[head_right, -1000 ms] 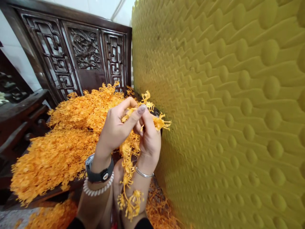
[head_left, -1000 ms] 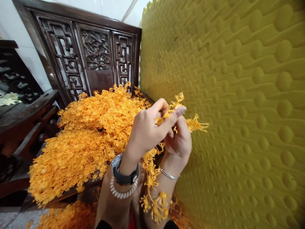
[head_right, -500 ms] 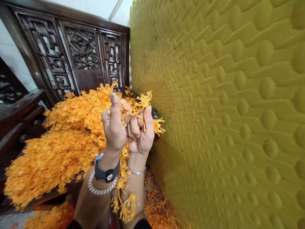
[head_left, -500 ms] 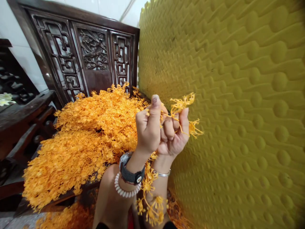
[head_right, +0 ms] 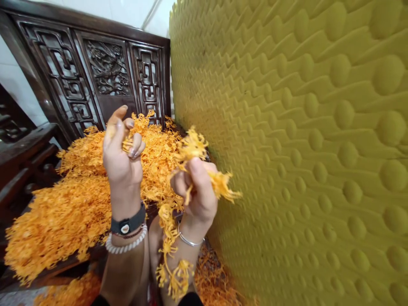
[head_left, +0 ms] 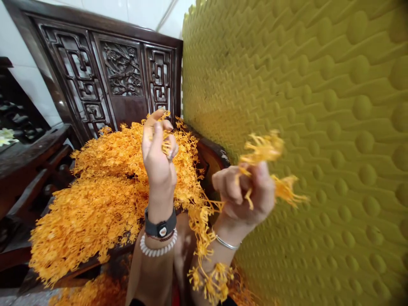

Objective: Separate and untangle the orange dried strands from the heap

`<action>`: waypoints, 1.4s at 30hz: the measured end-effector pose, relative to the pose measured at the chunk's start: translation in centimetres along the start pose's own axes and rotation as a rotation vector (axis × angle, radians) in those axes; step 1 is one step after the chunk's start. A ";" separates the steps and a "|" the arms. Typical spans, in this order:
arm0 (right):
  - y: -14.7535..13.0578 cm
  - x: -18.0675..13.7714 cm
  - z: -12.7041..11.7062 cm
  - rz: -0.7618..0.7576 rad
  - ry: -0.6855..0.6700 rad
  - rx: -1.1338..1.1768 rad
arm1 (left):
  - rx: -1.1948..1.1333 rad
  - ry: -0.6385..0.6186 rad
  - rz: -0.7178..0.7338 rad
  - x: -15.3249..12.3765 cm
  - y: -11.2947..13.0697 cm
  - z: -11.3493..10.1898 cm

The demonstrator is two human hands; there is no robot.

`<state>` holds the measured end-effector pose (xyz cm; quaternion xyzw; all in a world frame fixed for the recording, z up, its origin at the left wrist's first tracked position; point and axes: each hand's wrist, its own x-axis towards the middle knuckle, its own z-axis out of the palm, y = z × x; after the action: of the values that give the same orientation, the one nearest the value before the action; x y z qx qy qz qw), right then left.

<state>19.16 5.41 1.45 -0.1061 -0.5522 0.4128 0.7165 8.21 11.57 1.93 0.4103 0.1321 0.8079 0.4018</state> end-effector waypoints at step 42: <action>1.0 -1.1 2.3 0.020 0.337 -0.764 | 0.124 -0.239 -0.106 1.9 -3.1 1.6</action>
<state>16.60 4.52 0.95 -0.4359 -0.5395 0.1620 0.7020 10.50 14.80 2.31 0.5200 0.1545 0.7214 0.4305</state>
